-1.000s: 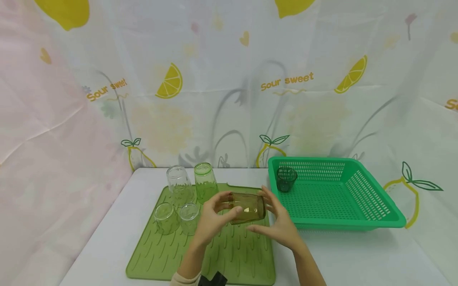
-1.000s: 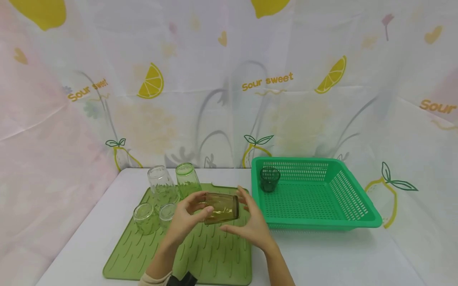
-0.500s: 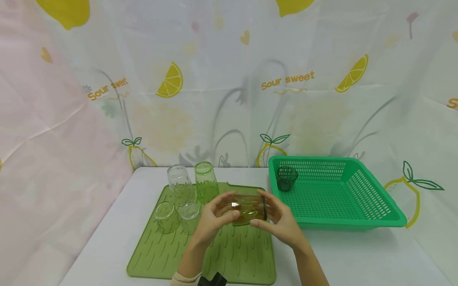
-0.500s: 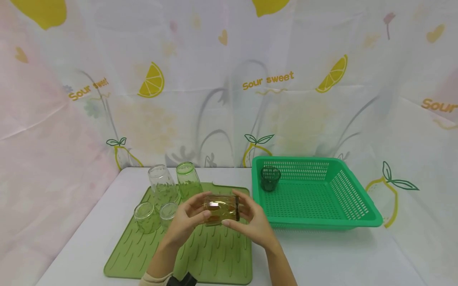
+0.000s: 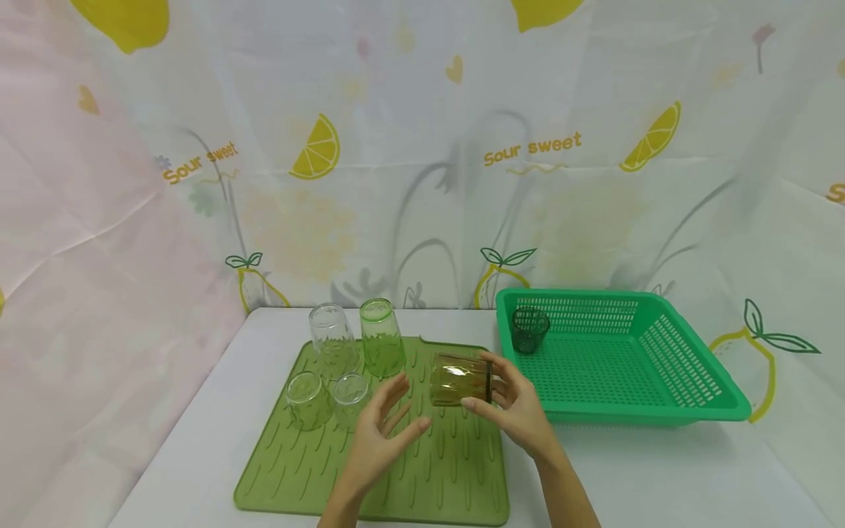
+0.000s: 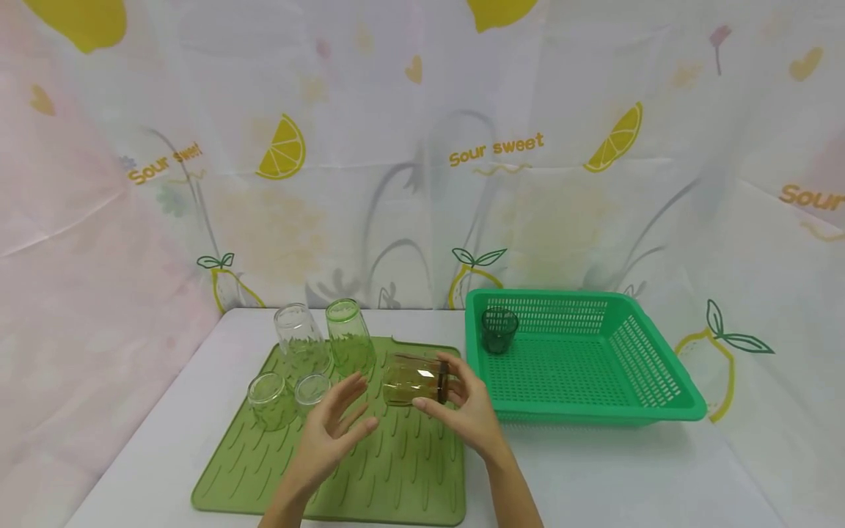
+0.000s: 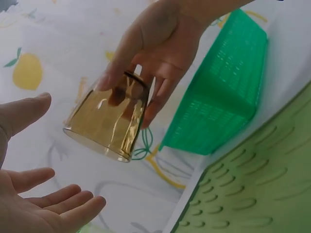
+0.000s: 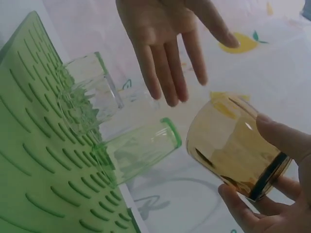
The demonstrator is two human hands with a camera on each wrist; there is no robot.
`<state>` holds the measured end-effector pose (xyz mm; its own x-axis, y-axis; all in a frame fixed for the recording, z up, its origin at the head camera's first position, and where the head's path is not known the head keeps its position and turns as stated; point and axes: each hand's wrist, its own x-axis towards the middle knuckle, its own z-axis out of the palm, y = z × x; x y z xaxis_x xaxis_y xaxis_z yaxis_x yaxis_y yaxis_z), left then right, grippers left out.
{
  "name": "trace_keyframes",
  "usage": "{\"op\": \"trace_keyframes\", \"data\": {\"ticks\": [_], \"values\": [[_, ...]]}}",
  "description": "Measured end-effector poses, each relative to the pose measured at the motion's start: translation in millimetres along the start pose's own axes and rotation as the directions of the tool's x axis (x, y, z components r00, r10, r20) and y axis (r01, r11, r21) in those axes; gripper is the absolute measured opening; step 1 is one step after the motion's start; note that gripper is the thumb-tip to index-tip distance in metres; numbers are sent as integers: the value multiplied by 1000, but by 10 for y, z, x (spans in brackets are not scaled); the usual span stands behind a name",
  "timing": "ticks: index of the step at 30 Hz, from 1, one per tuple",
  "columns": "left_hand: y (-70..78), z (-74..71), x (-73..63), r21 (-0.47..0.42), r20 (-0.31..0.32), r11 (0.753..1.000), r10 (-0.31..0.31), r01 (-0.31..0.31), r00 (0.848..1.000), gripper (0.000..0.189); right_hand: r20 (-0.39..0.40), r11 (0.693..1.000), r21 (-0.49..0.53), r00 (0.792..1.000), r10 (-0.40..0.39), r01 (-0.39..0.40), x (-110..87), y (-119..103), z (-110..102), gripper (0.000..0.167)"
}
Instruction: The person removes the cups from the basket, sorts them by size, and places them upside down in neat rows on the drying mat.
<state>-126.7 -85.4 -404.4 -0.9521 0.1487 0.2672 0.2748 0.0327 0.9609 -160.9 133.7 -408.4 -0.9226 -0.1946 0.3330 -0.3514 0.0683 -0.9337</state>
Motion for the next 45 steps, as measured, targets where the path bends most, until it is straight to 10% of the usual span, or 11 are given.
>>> {"op": "trace_keyframes", "data": {"ticks": [9,14,17,20,25,29,34,45], "values": [[-132,-236,-483,61,-137,992,-103,112,985,45,-44,995,20,995,94,-93,30,99,55,67],[-229,-422,-691,201,-305,948,-178,246,936,44,-27,992,35,992,122,-121,64,150,120,64],[-387,-578,-803,327,-447,884,-166,334,879,45,-13,989,-4,989,145,-145,85,182,167,65],[-685,-819,-921,468,-548,770,-133,434,826,54,6,987,-54,988,153,-152,117,218,226,68],[-1178,-1235,-1091,620,-621,578,-52,530,782,85,93,987,-131,990,103,-91,201,267,345,67],[-1200,-1306,-1147,646,-685,505,52,573,727,86,163,976,-218,985,53,-16,262,318,451,68],[-883,-1230,-1153,639,-665,464,-67,613,744,105,219,952,-302,975,20,48,322,378,558,71],[-1038,-1356,-1167,604,-591,427,-327,673,738,128,289,926,-367,957,24,88,416,468,707,73]]}}
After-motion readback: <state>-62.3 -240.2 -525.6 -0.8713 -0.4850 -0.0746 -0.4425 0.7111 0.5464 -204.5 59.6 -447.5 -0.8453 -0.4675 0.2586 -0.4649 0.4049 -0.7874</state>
